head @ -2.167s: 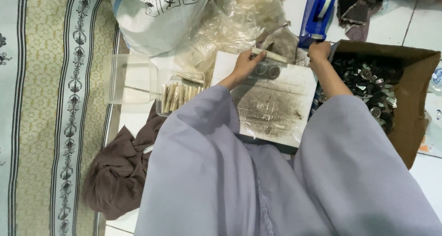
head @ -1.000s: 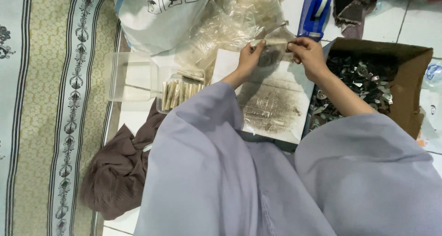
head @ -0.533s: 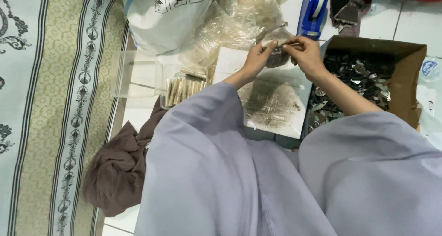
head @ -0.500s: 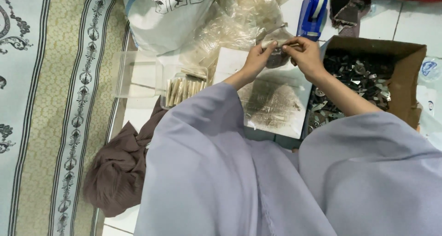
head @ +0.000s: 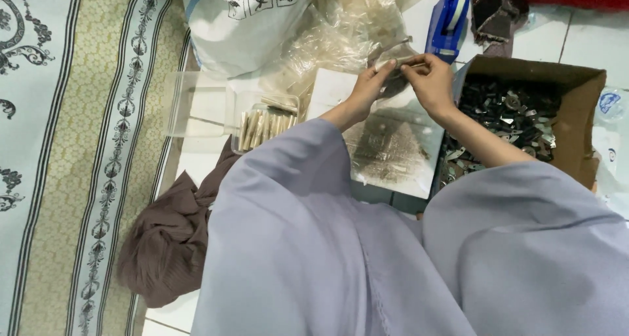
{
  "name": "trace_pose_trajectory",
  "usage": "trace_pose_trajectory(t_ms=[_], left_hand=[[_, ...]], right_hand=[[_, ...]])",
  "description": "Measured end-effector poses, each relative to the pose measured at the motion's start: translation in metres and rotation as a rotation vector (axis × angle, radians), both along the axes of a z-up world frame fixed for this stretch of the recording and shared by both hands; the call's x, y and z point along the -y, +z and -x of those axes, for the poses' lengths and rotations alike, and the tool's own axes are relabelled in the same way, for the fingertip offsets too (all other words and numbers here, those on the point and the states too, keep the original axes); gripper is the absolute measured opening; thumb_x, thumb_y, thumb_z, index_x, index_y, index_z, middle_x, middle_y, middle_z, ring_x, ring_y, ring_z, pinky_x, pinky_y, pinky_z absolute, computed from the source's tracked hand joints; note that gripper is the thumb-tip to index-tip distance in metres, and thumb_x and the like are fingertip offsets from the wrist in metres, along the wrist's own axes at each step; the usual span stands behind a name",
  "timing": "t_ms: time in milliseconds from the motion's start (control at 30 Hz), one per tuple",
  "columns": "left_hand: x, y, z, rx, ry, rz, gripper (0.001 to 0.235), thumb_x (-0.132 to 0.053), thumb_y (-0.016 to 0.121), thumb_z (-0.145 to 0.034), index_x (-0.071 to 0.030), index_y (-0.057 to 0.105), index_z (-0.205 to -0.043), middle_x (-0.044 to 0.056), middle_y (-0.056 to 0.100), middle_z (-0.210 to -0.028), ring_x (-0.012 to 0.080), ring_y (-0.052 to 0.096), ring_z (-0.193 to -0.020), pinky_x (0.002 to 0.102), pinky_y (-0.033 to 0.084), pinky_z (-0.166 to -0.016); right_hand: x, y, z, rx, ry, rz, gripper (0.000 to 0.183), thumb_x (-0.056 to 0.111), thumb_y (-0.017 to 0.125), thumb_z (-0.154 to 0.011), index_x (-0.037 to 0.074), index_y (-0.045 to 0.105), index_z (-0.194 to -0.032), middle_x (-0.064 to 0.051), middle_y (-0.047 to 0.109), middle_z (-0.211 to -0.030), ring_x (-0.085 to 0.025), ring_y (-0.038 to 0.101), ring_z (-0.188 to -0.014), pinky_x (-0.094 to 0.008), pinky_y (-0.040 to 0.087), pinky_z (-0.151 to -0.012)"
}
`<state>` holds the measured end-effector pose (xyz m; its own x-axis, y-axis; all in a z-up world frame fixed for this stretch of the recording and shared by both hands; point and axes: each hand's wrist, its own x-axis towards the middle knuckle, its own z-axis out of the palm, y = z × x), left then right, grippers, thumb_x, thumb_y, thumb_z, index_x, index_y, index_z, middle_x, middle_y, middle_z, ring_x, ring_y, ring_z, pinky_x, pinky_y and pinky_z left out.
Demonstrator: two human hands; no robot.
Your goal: The person sits on the floor and packs small round metal buttons into clear plastic bags. They place several buttons into each bag, seal them, and then arrange the filled bags on a white board. The person also wipes the board with a cloth and continues to pack more buttons from a cardboard box.
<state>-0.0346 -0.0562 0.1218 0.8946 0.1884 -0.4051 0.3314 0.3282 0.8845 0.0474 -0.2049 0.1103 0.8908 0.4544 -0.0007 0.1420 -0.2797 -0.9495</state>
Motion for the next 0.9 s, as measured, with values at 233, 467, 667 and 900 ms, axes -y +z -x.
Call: trace_pose_trajectory(t_ms=[233,467,667,900], left_hand=[[-0.006,-0.041,-0.020,-0.080,0.174,0.151,0.051,-0.046,0.072,-0.082,-0.005,0.074,-0.113,0.016,0.077,-0.111,0.0252,0.073,-0.103,0.037,0.059,-0.089],[-0.001,0.008,0.002,-0.037,-0.025,0.035,0.080,-0.058,0.065,-0.099,0.003,0.050,-0.148,0.031,0.043,-0.156,0.0457,0.032,-0.150,0.067,0.027,-0.118],[-0.007,0.002,0.003,-0.049,-0.097,-0.022,0.081,-0.062,0.065,-0.098,0.001,0.052,-0.147,0.030,0.043,-0.156,0.0457,0.032,-0.150,0.067,0.028,-0.118],[-0.018,-0.004,0.005,0.081,-0.093,-0.015,0.070,-0.049,0.085,-0.088,0.003,0.064,-0.130,0.025,0.070,-0.121,0.0365,0.066,-0.121,0.050,0.053,-0.103]], right_hand=[[-0.006,0.033,0.007,0.103,-0.092,0.177,0.054,0.026,0.089,-0.089,0.007,0.047,-0.118,-0.011,0.078,-0.088,-0.024,0.077,-0.090,-0.036,0.056,-0.077],[0.008,0.051,0.012,0.278,0.006,0.478,0.058,0.047,0.084,-0.096,0.011,0.047,-0.123,-0.006,0.070,-0.082,-0.034,0.071,-0.086,-0.048,0.049,-0.079],[0.017,0.025,-0.021,0.370,0.210,0.451,0.056,0.034,0.091,-0.080,0.010,0.061,-0.121,-0.015,0.064,-0.117,-0.043,0.061,-0.115,-0.052,0.044,-0.092],[0.017,0.052,-0.017,-0.192,0.387,0.149,0.030,0.021,0.088,-0.084,0.010,0.074,-0.108,-0.002,0.072,-0.093,-0.016,0.066,-0.094,-0.031,0.049,-0.091]])
